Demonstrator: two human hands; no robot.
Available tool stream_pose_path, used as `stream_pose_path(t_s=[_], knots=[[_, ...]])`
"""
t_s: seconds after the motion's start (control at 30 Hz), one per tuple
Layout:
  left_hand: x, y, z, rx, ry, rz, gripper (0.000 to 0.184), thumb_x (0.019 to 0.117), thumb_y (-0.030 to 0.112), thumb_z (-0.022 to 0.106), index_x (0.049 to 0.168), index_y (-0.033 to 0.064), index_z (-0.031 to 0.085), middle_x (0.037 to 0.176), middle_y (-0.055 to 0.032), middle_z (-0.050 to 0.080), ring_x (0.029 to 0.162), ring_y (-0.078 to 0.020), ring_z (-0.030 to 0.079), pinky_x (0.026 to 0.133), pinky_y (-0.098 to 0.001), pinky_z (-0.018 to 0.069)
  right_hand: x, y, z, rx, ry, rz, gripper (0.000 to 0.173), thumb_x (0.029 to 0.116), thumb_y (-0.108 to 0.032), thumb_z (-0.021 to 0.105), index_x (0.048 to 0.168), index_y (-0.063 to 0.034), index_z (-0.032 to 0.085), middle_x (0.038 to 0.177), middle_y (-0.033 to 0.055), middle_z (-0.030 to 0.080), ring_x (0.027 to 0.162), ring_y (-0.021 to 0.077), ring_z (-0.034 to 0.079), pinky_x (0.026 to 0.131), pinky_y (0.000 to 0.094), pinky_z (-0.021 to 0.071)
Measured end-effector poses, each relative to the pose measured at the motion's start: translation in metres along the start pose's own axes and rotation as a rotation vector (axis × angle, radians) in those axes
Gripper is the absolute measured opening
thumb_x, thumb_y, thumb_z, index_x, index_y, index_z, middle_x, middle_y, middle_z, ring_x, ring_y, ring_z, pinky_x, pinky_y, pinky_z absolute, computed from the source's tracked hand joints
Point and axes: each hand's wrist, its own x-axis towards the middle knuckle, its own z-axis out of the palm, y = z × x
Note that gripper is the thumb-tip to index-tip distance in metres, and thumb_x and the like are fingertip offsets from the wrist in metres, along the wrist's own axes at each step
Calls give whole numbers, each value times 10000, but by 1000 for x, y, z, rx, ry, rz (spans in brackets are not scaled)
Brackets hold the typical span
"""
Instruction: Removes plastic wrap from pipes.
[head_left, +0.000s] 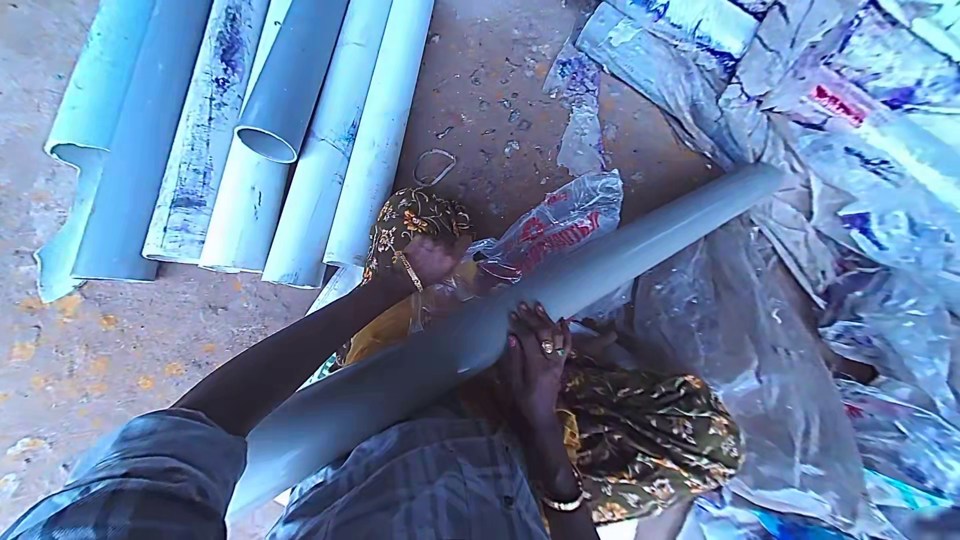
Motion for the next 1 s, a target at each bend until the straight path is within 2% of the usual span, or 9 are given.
stream_pose_path(t_s=[0.07,0.17,0.27,0.37,0.47,0.57,0.73,0.9,1.0], knots=[[9,-15,9,61,115,103,125,915,-57,620,1012,-74,698,833,-237,714,712,-415,732,572,-511,577,5,-1,6,-31,13,0,379,1043,-237,420,1100,-79,760,1233,132,731,1274,364,610,1122,650,287],[24,-19,1,35,-55,38,185,1003,35,556,1075,-59,699,884,-254,718,792,-450,733,637,-561,572,4,-6,8,-75,39,3,385,1035,-223,415,1082,-71,765,1208,140,736,1260,373,616,1110,645,308],[64,-33,-31,-243,-501,-402,379,1112,234,444,1318,-45,596,1205,-307,656,1157,-476,633,979,-643,461,1,-6,7,-103,89,9,395,1038,-243,408,1023,-73,764,1151,149,743,1227,355,626,1124,583,322],[90,-43,-81,-402,-233,-659,371,1104,196,452,1385,-14,574,1269,-299,644,1194,-475,624,1026,-648,447,11,-7,-3,-54,76,41,396,1024,-306,467,905,-70,762,1023,138,747,1109,315,669,1104,582,339],[92,10,-93,-508,-112,-478,431,1100,279,476,1336,-60,601,1237,-284,651,1160,-434,637,1008,-615,458,39,-3,-4,-8,57,70,329,943,-266,589,786,-19,737,851,154,702,920,331,667,1012,562,415],[84,65,-51,-524,-557,-440,635,1099,463,417,1385,-91,537,1335,-299,601,1295,-425,564,1094,-586,408,60,0,2,13,-51,-29,198,875,-145,639,817,8,752,884,188,708,926,359,682,896,460,538],[82,50,40,-603,-658,-386,442,1115,284,429,1198,-88,654,1188,-301,662,1150,-436,636,1012,-604,455,71,1,-1,53,-207,-145,200,831,-89,621,914,-16,788,995,167,757,979,352,716,884,447,563],[82,50,16,-447,-619,-370,456,1126,285,396,1185,-95,641,1200,-303,658,1169,-450,631,998,-603,460,80,-8,4,79,-264,-141,294,923,-248,607,825,-10,749,924,157,740,854,313,731,723,446,579],[89,51,10,-342,-663,-386,503,1138,315,336,1254,-84,619,1277,-309,637,1247,-465,599,1035,-615,439,76,-7,4,104,-301,-135,358,956,-310,595,939,2,769,1057,165,750,978,321,729,833,442,580]])
